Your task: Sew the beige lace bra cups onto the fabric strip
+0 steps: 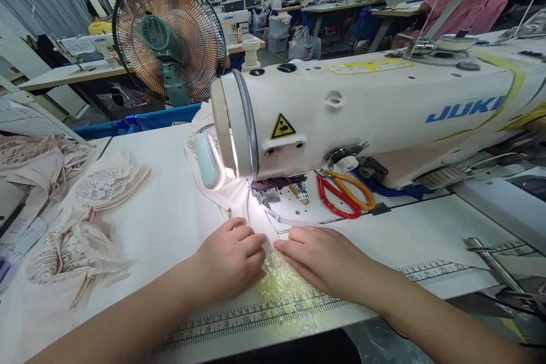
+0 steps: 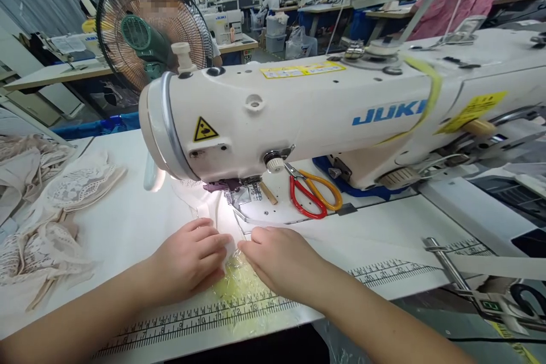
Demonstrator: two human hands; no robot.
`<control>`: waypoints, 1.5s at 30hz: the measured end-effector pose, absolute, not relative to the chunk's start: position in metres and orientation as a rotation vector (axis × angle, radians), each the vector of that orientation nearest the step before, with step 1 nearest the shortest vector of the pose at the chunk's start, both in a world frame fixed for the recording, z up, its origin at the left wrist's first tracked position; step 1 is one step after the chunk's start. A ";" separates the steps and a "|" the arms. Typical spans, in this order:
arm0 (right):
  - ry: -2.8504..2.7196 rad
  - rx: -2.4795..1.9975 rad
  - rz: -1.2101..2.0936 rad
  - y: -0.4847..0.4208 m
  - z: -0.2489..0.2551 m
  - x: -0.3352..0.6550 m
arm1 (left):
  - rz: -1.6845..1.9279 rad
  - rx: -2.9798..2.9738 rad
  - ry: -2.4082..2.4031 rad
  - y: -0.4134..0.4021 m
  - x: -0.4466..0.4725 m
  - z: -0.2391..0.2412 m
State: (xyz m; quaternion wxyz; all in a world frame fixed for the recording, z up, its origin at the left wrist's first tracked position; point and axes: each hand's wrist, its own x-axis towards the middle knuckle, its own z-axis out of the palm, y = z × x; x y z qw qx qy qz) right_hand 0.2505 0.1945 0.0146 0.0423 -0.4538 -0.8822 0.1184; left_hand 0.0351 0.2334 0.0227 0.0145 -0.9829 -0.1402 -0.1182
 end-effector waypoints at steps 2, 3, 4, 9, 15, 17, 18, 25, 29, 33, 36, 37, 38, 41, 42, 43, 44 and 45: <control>-2.700 -1.407 0.367 0.198 0.015 0.249 | -0.402 -3.020 -0.438 0.238 0.035 0.020; -2.700 -1.418 0.368 0.200 0.016 0.248 | -0.421 -3.002 -0.434 0.240 0.035 0.020; -2.704 -1.430 0.366 0.202 0.016 0.247 | -0.439 -2.987 -0.421 0.242 0.035 0.019; -2.743 -1.526 0.323 0.208 0.024 0.242 | -0.462 -2.924 -0.396 0.251 0.035 0.019; -2.818 -1.657 0.272 0.212 0.031 0.235 | -0.415 -2.907 -0.405 0.264 0.031 0.015; -2.836 -1.695 0.263 0.214 0.032 0.231 | -0.412 -2.908 -0.389 0.269 0.029 0.015; -2.843 -1.711 0.260 0.215 0.033 0.229 | -0.411 -2.907 -0.384 0.271 0.028 0.015; -2.855 -1.889 0.356 0.223 0.047 0.210 | -0.342 -2.898 -0.381 0.287 0.025 0.015; -2.785 -2.039 0.523 0.226 0.055 0.196 | -0.275 -2.884 -0.393 0.297 0.024 0.014; -2.707 -2.086 0.492 0.222 0.050 0.193 | -0.188 -2.852 -0.440 0.306 0.022 0.013; -2.680 -2.024 0.394 0.214 0.039 0.198 | -0.145 -2.838 -0.471 0.313 0.020 0.011; -2.672 -1.996 0.354 0.211 0.034 0.200 | -0.135 -2.834 -0.478 0.315 0.019 0.011; -2.663 -1.965 0.312 0.208 0.029 0.202 | -0.133 -2.827 -0.486 0.316 0.018 0.010; -2.595 -1.851 0.165 0.200 0.015 0.207 | -0.145 -2.807 -0.563 0.315 0.017 0.009; -2.571 -1.809 0.128 0.199 0.011 0.208 | -0.154 -2.797 -0.631 0.314 0.017 0.008; -2.547 -1.774 0.101 0.198 0.007 0.210 | -0.171 -2.773 -0.736 0.312 0.016 0.008; -2.525 -1.750 0.084 0.198 0.004 0.211 | -0.202 -2.732 -0.880 0.311 0.016 0.007; -2.504 -1.734 0.074 0.198 0.001 0.212 | -0.242 -2.678 -1.047 0.311 0.016 0.007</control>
